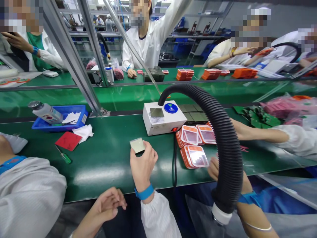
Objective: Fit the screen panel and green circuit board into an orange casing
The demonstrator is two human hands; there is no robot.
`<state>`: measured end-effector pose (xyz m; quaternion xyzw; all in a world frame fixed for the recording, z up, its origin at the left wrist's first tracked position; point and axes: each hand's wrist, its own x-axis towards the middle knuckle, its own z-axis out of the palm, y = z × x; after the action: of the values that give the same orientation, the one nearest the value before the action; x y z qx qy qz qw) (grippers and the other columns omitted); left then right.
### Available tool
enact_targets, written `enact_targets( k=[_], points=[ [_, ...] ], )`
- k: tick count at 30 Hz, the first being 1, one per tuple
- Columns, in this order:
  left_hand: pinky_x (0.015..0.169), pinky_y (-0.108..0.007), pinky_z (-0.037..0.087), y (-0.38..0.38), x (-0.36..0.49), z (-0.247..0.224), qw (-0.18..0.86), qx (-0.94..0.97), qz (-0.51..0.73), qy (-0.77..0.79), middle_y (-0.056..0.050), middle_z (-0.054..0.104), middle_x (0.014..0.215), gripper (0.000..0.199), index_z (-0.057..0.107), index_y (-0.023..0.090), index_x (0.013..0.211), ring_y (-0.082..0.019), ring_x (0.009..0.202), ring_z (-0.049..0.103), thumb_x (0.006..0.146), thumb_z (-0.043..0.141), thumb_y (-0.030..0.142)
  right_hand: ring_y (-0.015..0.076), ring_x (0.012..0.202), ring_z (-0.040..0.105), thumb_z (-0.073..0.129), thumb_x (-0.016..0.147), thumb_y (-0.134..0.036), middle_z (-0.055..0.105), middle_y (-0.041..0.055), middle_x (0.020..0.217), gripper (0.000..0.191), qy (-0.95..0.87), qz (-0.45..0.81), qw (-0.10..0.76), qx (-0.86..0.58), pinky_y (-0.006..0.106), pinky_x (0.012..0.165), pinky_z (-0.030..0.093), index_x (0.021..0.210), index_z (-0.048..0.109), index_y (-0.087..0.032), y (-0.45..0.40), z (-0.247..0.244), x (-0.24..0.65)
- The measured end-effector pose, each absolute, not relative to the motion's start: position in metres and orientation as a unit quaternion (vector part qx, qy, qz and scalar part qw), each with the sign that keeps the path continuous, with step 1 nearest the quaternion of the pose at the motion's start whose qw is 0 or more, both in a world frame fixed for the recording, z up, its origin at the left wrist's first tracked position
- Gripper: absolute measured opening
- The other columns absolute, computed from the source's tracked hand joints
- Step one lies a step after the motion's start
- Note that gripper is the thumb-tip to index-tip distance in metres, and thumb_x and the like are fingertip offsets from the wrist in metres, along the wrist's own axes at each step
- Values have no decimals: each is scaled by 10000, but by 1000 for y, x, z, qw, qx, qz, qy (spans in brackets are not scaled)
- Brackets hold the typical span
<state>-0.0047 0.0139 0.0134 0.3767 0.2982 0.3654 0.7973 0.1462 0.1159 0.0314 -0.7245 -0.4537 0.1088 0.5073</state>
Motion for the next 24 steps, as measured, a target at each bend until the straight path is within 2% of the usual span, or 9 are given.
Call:
enact_targets(
  k=[3,7,9,15,19,22,24],
  points=[
    [851,-263,402,14,-4,14,795,378,367,302,-39,567,917,235,546,173,898,-138,893,573,800,719,298,268,1098,577,707,672,-342,651,99,1127,470,-427,128,546,-709,429,1023,361,1083,563,-165,114,34,147],
    [869,-256,408,15,-2,19,788,382,367,315,-31,567,917,231,557,177,892,-129,902,572,796,724,305,200,1047,630,711,701,-417,658,101,1108,500,-393,164,596,-680,334,941,467,1082,501,-170,110,39,151],
    [879,-256,412,17,-1,20,784,384,366,323,-32,570,924,239,563,177,892,-129,907,573,790,731,312,186,1034,639,708,702,-431,663,96,1097,506,-397,175,600,-672,313,926,479,1079,491,-172,110,41,153],
    [865,-255,424,18,2,18,773,381,373,345,-42,583,933,258,558,168,879,-136,901,578,774,742,315,271,1055,599,699,647,-323,667,92,1060,455,-449,162,528,-703,441,1009,373,1056,578,-166,118,35,152],
    [808,-238,433,17,3,23,758,391,370,368,-44,596,896,248,544,159,853,-128,849,582,792,712,331,297,1070,591,681,652,-302,672,101,1057,434,-465,155,490,-721,462,1021,333,1053,592,-162,123,35,152],
    [745,-267,462,29,6,32,682,475,367,418,-65,616,872,208,536,155,859,-146,779,599,831,613,346,292,1062,607,683,661,-322,679,99,1072,443,-465,165,481,-725,453,1023,337,1065,584,-168,123,37,156],
    [743,-318,474,47,12,37,577,548,388,464,-89,627,882,197,540,154,909,-179,772,605,817,567,326,282,1052,620,688,661,-348,685,98,1078,449,-460,177,483,-723,441,1017,357,1059,577,-175,123,38,159]
  ],
)
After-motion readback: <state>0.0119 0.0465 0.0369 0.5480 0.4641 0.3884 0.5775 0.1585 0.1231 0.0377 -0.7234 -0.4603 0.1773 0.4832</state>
